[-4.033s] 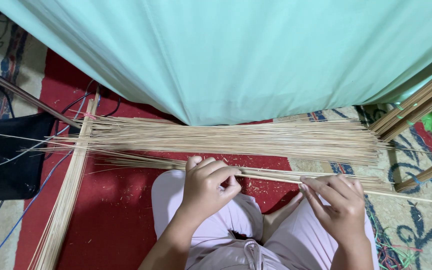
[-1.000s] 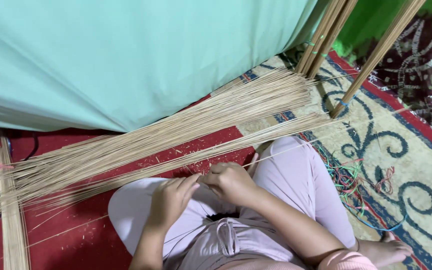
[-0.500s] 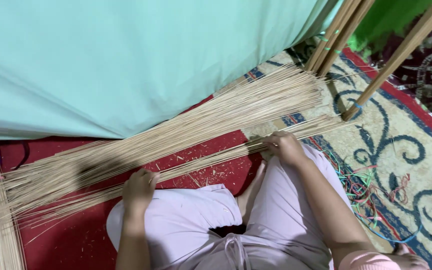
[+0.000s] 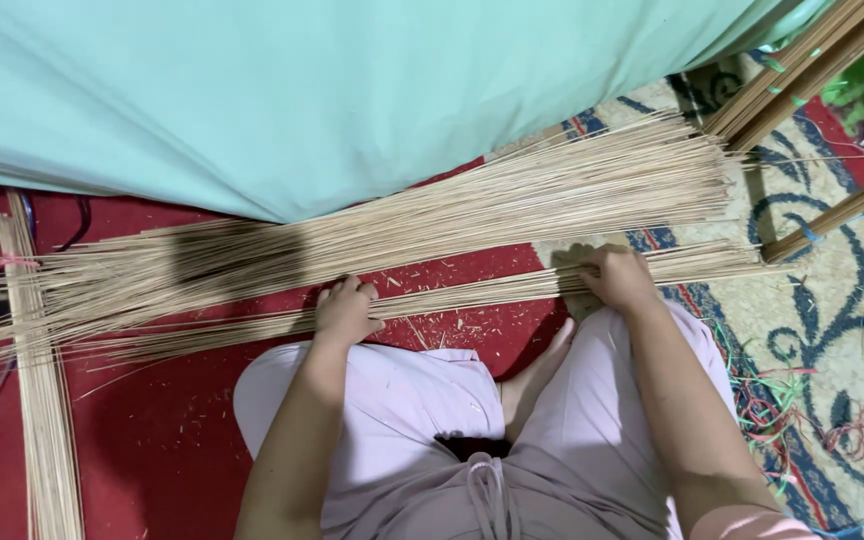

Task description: Weaving thin wooden sticks into a mat structure on a floor-based frame

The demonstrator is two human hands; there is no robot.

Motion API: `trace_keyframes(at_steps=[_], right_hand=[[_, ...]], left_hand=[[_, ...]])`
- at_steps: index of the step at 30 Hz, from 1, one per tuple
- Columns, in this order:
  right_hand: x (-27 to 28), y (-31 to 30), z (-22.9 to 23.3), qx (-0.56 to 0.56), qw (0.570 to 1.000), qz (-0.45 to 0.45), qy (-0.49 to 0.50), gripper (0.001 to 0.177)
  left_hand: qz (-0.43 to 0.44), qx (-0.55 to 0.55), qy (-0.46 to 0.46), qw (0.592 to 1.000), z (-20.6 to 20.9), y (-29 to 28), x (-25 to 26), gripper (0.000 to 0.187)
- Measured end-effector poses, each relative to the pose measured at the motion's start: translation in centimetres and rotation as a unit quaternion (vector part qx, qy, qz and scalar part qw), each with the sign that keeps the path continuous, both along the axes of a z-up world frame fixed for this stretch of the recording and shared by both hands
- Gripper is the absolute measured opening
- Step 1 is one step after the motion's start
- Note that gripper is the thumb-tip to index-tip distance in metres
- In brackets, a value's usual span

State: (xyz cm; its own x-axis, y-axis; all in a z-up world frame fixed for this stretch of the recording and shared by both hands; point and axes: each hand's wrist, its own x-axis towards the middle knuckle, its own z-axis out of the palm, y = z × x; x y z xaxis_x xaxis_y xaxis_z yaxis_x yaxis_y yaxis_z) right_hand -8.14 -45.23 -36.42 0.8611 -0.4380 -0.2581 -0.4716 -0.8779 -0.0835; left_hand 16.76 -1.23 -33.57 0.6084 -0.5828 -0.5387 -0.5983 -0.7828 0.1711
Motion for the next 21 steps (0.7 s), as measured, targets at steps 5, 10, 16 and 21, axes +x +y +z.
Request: trace_keyframes(at_steps=[5,10,16,21], right_hand=[[1.7,2.9,1.6,0.059,0.993,0.101,-0.019,0.047],[2.2,2.1,-0.6,0.075,0.990,0.117,0.022,0.039],[3.8,2.7,2.8,0.063,0.990,0.105,0.064,0.046],[5.5,1.5,-1.7,-0.043,0.964,0.151,-0.214,0.016]], left_hand=[[-0.052,-0.011,-0.064,0.997,-5.2,-0.6,0.4,0.045],[-0.124,-0.048,-0.158,0.979,-7.8,-0.8,-0.7,0.021],[0.001,-0.039,-0.003,0.999,3.2,-3.1,0.1,0.050],[-0.022,-0.278,-0.275,0.920,-5.0,-3.3,2.5,0.016]])
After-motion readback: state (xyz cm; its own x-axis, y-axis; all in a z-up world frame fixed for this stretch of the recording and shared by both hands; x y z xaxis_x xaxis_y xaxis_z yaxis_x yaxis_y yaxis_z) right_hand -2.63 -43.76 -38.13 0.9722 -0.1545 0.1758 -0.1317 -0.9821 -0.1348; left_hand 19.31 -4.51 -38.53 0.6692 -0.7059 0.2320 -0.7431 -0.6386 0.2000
